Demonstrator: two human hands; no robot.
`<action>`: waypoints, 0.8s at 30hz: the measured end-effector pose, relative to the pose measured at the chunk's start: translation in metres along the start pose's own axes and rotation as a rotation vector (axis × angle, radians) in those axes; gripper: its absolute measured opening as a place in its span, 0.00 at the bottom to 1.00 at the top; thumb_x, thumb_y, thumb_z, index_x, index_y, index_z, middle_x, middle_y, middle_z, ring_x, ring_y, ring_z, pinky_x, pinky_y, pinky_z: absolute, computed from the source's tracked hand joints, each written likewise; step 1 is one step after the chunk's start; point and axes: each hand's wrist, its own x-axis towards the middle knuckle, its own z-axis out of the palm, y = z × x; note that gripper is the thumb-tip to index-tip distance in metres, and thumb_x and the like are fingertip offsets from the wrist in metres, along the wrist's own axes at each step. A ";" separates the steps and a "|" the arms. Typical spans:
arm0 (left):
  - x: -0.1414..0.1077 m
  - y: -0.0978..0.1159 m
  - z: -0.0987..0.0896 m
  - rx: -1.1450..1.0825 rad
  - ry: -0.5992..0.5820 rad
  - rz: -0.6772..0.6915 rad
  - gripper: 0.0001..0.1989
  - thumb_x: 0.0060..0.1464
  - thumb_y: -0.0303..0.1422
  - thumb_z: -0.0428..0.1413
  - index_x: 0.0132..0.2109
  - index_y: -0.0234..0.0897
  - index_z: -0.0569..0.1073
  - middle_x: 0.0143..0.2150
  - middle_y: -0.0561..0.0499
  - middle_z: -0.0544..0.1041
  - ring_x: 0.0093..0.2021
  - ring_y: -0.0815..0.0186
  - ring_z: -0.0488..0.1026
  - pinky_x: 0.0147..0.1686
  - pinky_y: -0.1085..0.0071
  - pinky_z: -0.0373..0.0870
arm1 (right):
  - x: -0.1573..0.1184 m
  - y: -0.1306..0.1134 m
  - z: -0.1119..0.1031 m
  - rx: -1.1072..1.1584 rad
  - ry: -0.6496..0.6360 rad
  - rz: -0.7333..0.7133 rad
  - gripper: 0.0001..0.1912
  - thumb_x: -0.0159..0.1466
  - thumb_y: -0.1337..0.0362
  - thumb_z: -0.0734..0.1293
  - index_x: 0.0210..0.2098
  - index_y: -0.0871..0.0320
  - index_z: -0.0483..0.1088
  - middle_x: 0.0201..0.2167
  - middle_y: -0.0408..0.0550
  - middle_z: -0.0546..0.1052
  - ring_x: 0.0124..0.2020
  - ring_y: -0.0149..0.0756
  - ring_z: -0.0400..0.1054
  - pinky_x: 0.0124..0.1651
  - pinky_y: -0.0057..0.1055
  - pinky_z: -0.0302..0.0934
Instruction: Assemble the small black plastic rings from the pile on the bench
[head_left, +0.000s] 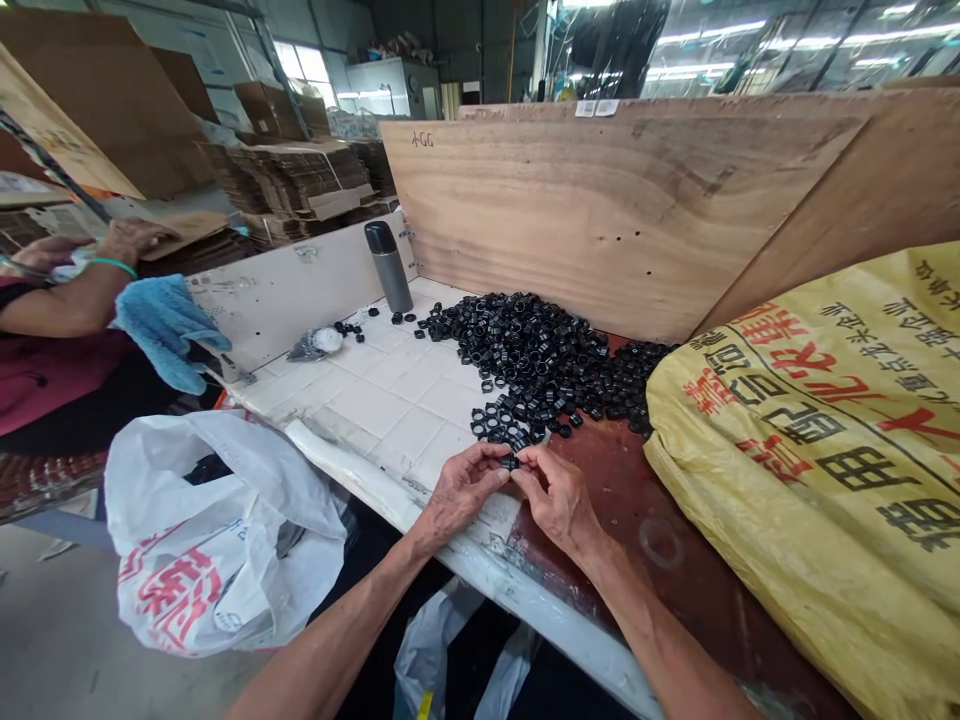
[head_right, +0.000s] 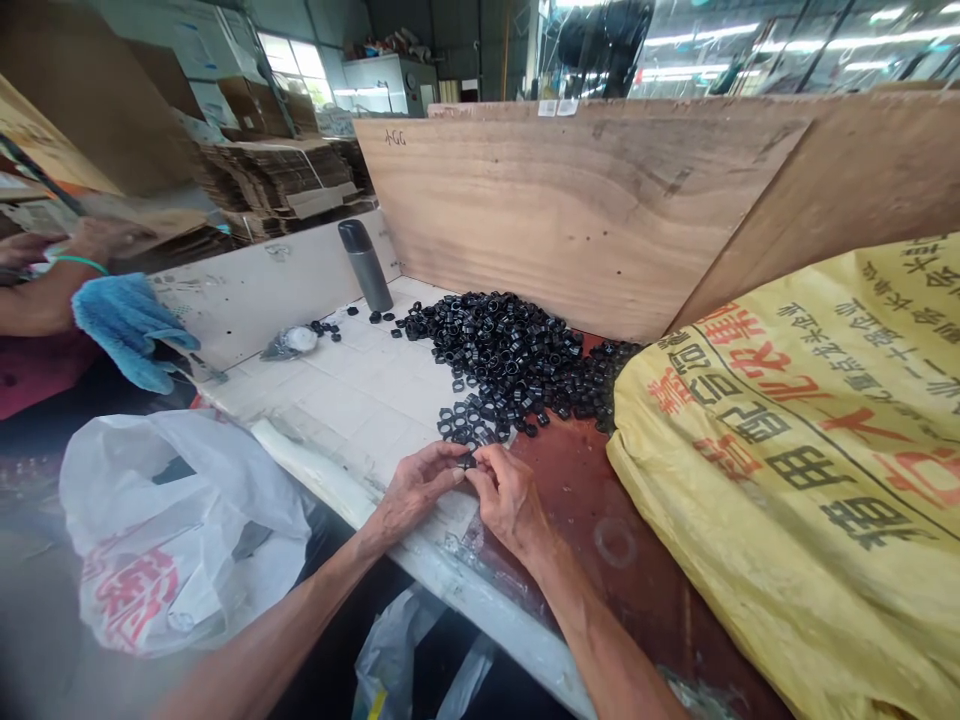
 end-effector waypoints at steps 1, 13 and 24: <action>0.000 -0.001 -0.001 0.033 -0.002 0.018 0.16 0.55 0.36 0.62 0.49 0.33 0.73 0.36 0.48 0.77 0.37 0.64 0.76 0.42 0.68 0.73 | 0.000 0.000 0.001 0.038 -0.013 0.052 0.06 0.63 0.59 0.64 0.37 0.54 0.69 0.29 0.45 0.73 0.29 0.36 0.68 0.34 0.30 0.62; -0.013 -0.015 -0.005 0.803 -0.084 0.616 0.17 0.62 0.24 0.49 0.56 0.38 0.67 0.51 0.43 0.75 0.52 0.62 0.74 0.52 0.63 0.73 | 0.001 0.000 -0.005 0.683 -0.314 0.717 0.16 0.52 0.53 0.70 0.24 0.56 0.61 0.18 0.36 0.64 0.14 0.22 0.48 0.17 0.25 0.44; -0.013 -0.025 -0.015 0.935 0.363 0.209 0.11 0.54 0.32 0.59 0.45 0.37 0.70 0.39 0.51 0.71 0.28 0.69 0.71 0.32 0.68 0.72 | 0.006 0.031 0.004 -0.419 0.064 -0.027 0.09 0.62 0.63 0.67 0.42 0.58 0.69 0.35 0.49 0.73 0.34 0.38 0.69 0.38 0.32 0.62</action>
